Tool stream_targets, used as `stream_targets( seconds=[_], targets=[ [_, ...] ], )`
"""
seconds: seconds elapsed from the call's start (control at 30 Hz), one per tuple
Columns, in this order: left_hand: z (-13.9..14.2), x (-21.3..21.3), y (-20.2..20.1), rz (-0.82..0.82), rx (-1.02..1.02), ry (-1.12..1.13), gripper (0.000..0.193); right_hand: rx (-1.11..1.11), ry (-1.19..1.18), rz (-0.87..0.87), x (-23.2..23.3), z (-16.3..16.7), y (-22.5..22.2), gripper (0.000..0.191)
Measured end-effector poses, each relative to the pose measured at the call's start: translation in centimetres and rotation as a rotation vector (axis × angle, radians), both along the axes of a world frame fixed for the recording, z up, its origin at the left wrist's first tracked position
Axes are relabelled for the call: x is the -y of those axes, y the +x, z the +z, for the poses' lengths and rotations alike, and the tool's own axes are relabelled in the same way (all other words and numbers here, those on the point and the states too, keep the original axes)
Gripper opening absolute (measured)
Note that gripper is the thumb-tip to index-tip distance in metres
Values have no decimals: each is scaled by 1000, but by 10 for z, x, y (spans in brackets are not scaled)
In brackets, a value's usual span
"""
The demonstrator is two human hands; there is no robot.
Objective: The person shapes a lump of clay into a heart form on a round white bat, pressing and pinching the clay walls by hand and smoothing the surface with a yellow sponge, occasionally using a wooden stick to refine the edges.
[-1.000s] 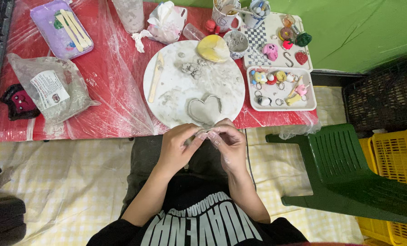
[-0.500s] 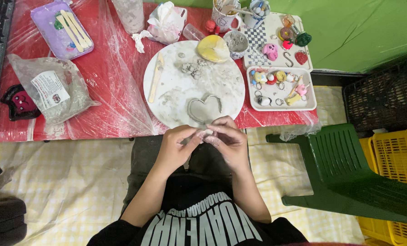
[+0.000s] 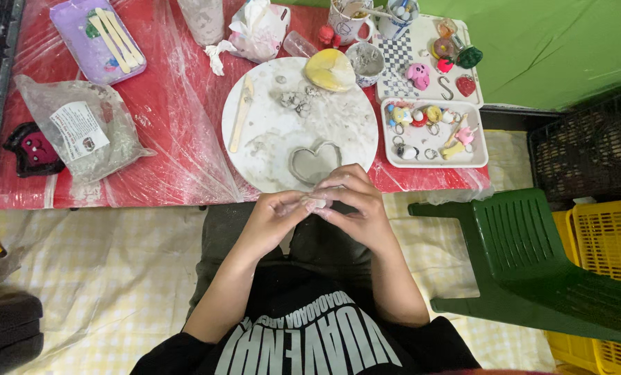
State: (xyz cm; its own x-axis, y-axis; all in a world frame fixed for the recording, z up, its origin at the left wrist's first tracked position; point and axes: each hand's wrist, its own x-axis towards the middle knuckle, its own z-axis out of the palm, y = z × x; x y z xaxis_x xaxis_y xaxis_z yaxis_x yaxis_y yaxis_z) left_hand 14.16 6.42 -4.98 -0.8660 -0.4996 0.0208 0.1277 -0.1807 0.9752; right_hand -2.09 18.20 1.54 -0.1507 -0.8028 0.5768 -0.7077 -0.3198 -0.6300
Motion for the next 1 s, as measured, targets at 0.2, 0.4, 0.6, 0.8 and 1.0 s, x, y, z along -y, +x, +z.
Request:
stream_targets(
  seconds=[0.2, 0.4, 0.6, 0.8, 1.0],
  targets=[
    [-5, -2, -3, -3, -15, 71, 20, 64, 39, 55, -1, -4, -3, 34],
    [-8, -1, 1, -29, -15, 57, 20, -127, -11, 78, -1, -5, -11, 31],
    [-6, 0, 1, -73, -29, 126, 22, -22, 4, 121, 4, -5, -7, 32],
    [-15, -5, -2, -80, -61, 111, 21, -60, 9, 130, 6, -7, -3, 30],
    [-27, -4, -2, -112, -10, 183, 19, -138, -79, 137, 6, -18, -7, 29]
  ],
)
